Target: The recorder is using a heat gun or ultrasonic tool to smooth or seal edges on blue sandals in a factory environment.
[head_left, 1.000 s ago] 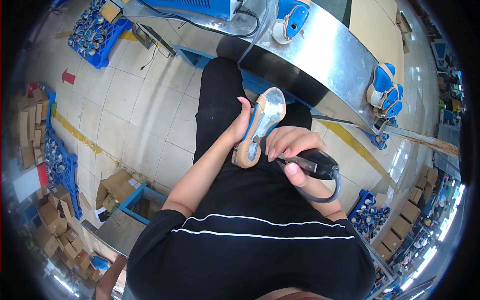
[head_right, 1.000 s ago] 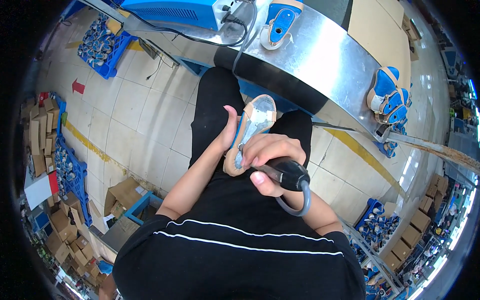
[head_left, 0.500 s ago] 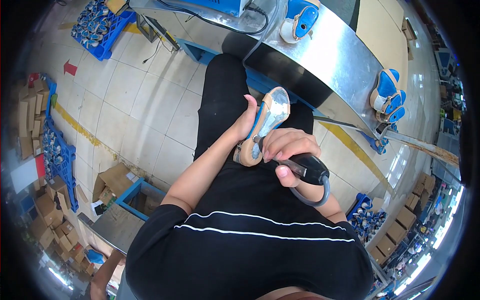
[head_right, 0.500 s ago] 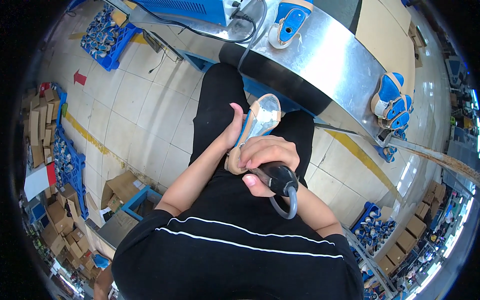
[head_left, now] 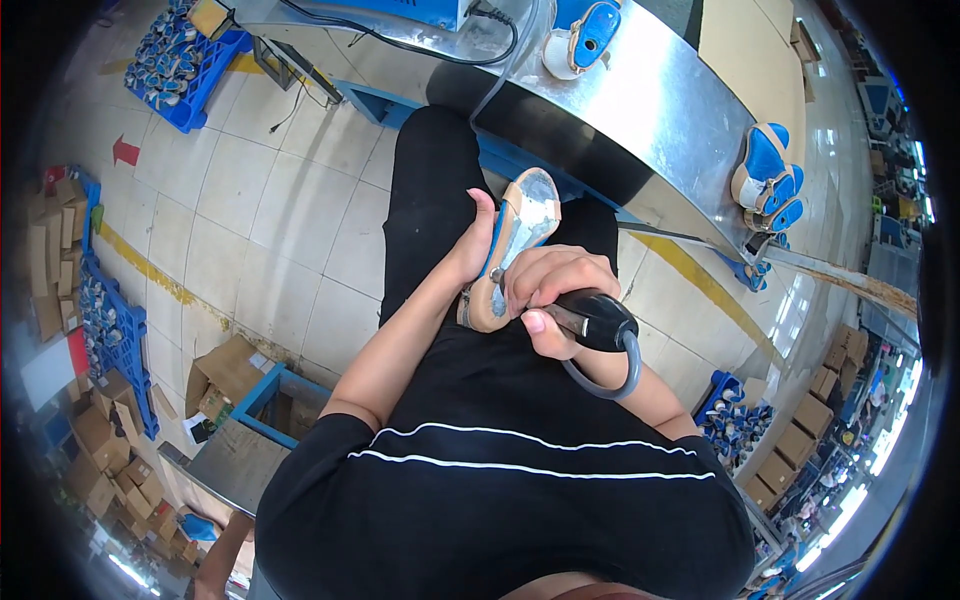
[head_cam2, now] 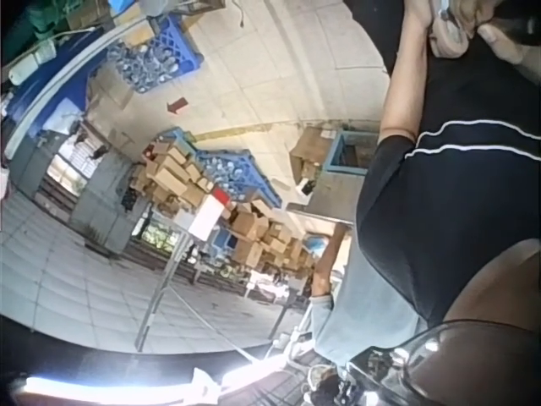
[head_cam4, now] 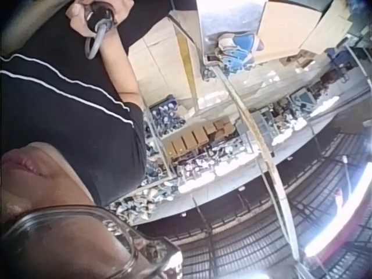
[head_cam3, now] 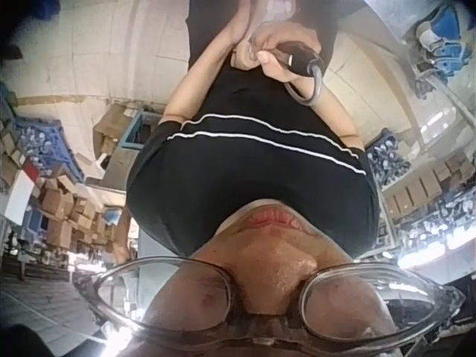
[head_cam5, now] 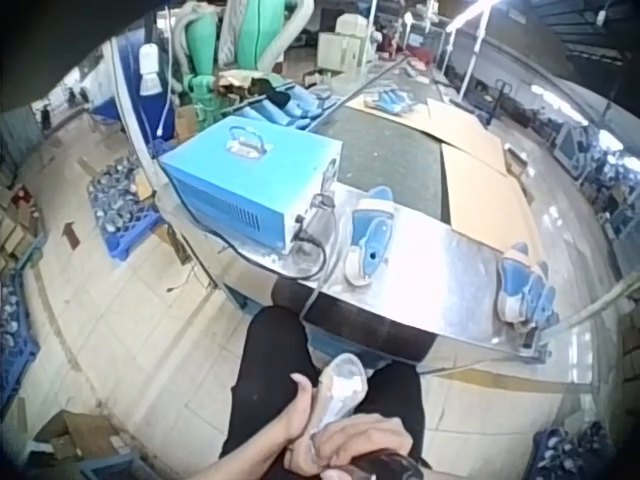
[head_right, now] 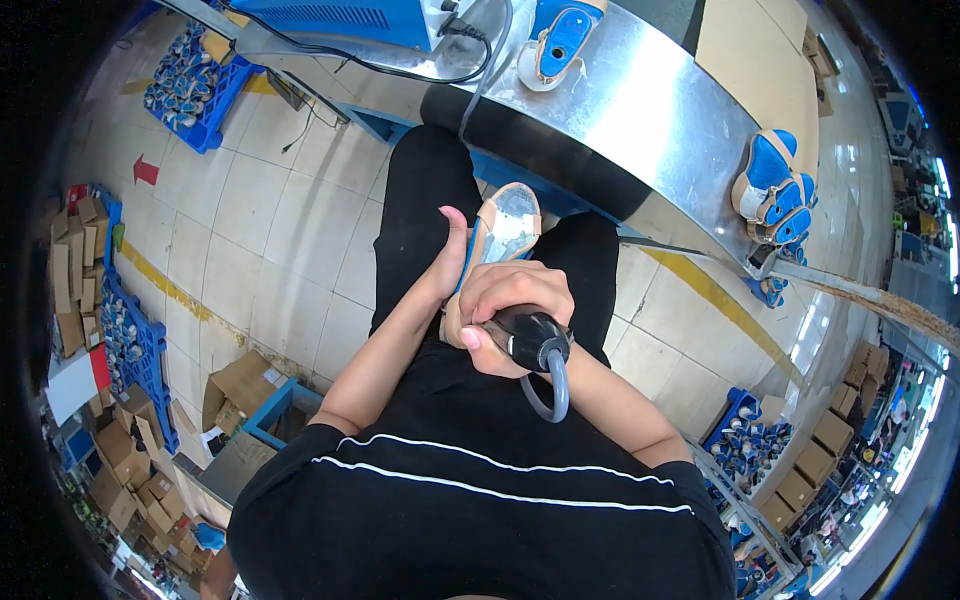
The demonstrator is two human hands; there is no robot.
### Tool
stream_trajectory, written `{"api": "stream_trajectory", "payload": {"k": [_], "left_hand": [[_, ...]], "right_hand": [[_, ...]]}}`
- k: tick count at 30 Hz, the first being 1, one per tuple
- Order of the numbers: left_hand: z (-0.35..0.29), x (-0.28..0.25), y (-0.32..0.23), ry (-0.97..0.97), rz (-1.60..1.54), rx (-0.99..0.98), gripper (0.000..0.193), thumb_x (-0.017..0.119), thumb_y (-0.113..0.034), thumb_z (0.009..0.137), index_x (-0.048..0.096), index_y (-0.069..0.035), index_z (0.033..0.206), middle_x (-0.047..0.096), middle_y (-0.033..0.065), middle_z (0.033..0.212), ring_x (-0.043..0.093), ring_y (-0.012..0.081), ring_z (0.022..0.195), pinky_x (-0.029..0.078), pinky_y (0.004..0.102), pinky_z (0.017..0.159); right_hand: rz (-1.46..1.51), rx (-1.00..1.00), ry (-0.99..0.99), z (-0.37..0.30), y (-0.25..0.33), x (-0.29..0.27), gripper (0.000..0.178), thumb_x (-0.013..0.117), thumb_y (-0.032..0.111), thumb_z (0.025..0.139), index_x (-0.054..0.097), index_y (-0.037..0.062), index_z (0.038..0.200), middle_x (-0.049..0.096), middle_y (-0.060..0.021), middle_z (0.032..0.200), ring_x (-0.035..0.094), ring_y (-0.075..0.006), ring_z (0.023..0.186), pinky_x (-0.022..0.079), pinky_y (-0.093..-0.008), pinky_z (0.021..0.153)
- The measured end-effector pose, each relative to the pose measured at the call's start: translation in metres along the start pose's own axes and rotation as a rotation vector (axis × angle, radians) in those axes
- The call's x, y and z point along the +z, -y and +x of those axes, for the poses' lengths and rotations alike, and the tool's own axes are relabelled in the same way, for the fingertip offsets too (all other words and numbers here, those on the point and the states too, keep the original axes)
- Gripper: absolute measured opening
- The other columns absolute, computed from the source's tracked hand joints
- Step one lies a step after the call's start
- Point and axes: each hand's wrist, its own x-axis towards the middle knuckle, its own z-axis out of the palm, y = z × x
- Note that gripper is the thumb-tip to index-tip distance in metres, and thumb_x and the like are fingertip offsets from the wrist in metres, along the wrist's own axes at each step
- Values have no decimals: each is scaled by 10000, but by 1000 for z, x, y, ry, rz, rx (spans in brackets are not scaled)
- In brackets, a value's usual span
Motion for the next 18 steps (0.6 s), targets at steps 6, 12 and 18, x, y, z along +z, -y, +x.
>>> {"api": "stream_trajectory", "payload": {"k": [6, 12, 18], "left_hand": [[-1, -4, 2, 16, -14, 6, 1208, 11, -924, 853, 606, -14, 1380, 694, 129, 1236, 649, 187, 1090, 517, 315, 984], [-1, 2, -4, 55, -92, 68, 1255, -10, -933, 829, 407, -26, 1589, 609, 165, 1445, 626, 227, 1266, 499, 342, 1081], [-5, 6, -15, 23, -90, 96, 1303, -23, -958, 787, 407, -23, 1587, 591, 173, 1471, 618, 244, 1306, 524, 351, 1075]], "right_hand": [[-87, 62, -33, 2, 14, -10, 186, 729, 97, 876, 565, 49, 950, 651, -112, 728, 668, -242, 622, 593, -372, 634], [35, 38, -261, -9, 31, -31, 300, 703, 279, 951, 529, 68, 1074, 647, -149, 926, 617, -222, 698, 510, -386, 686], [156, 9, -83, 6, 47, -38, 287, 759, 283, 925, 588, 86, 1045, 699, -125, 879, 673, -241, 746, 557, -403, 734]]}}
